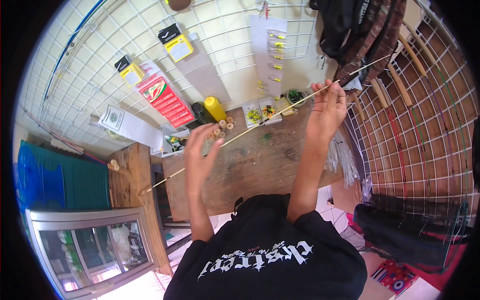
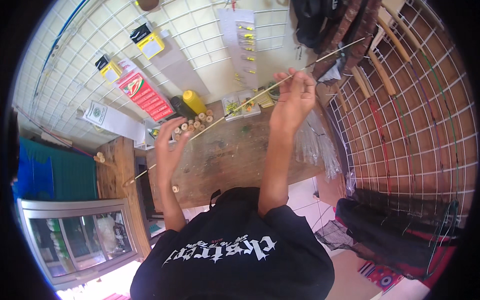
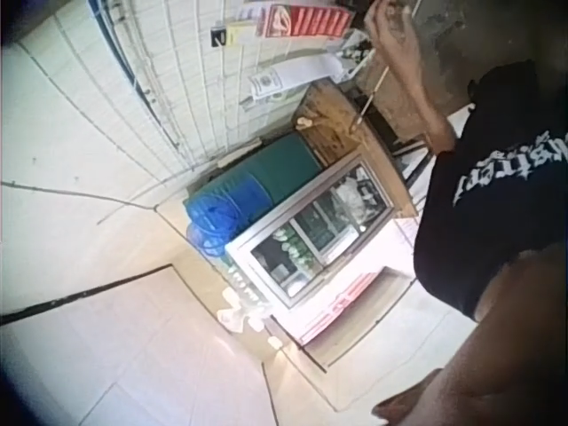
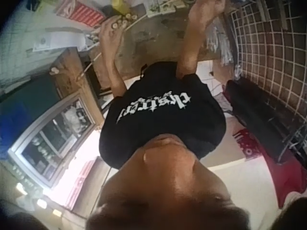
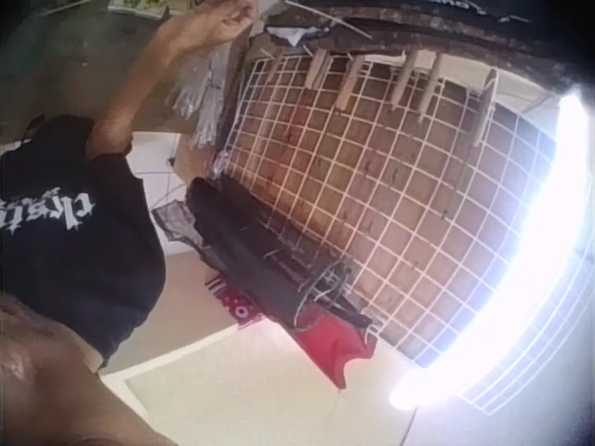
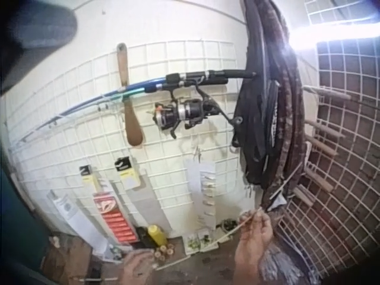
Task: Assemble a fishing rod by attaching line guides or components to the rod blank.
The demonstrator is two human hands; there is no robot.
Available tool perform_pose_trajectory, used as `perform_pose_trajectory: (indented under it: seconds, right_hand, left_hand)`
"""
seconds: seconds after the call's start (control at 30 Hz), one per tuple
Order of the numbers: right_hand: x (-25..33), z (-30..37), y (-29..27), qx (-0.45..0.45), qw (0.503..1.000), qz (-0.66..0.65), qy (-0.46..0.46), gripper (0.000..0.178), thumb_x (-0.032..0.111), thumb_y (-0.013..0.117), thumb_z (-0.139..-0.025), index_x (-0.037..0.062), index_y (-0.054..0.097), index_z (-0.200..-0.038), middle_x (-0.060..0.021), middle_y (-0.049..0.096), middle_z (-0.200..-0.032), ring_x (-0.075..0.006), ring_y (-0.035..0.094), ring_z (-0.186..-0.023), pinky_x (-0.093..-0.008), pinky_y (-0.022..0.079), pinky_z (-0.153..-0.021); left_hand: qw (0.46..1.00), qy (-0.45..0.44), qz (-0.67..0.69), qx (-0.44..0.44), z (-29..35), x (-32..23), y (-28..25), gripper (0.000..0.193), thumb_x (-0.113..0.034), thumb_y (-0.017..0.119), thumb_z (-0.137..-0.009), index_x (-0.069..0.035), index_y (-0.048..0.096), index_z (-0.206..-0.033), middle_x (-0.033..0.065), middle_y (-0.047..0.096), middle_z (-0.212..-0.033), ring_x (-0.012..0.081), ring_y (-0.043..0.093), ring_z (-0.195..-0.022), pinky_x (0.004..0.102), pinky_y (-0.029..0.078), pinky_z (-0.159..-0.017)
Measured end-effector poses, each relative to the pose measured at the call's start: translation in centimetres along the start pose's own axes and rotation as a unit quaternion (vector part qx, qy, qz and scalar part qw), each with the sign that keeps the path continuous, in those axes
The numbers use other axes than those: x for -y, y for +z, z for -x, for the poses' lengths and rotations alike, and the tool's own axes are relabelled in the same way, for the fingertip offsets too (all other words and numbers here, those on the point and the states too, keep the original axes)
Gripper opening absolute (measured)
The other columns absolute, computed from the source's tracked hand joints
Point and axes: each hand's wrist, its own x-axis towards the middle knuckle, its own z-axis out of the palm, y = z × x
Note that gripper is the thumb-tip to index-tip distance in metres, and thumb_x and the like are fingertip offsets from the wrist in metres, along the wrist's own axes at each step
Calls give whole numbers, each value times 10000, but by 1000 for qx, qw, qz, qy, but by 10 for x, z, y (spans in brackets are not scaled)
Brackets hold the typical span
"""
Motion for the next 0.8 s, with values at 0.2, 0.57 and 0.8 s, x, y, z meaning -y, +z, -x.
perform_pose_trajectory:
  seconds: [0.2, 0.57, 0.8]
  right_hand:
    - [15, 6, 3, -5, 1000, -15, 1, 156, 113, 586, -922, 6, 488, -979, -142, 591, -975, -232, 642, -791, -388, 563, -777]
    - [28, 4, -4, -6, 997, -66, 35, 129, 103, 579, -923, 1, 511, -965, -154, 615, -974, -249, 652, -846, -396, 571, -810]
    - [33, 0, -9, 2, 993, -105, 57, 115, 109, 606, -908, 26, 538, -947, -117, 627, -967, -240, 650, -876, -391, 555, -855]
  left_hand:
    - [994, 60, 83, 33, -21, -33, 62, 196, -37, 705, -779, -13, 683, -972, 104, 688, -904, 232, 653, -857, 311, 479, -827]
    - [986, 20, 162, 41, -13, -25, 77, 149, -5, 662, -832, 37, 686, -973, 107, 688, -768, 125, 646, -682, 246, 506, -603]
    - [984, 0, 171, 43, -11, -21, 76, 164, -1, 659, -833, 29, 689, -991, 92, 688, -759, 107, 595, -614, 236, 464, -527]
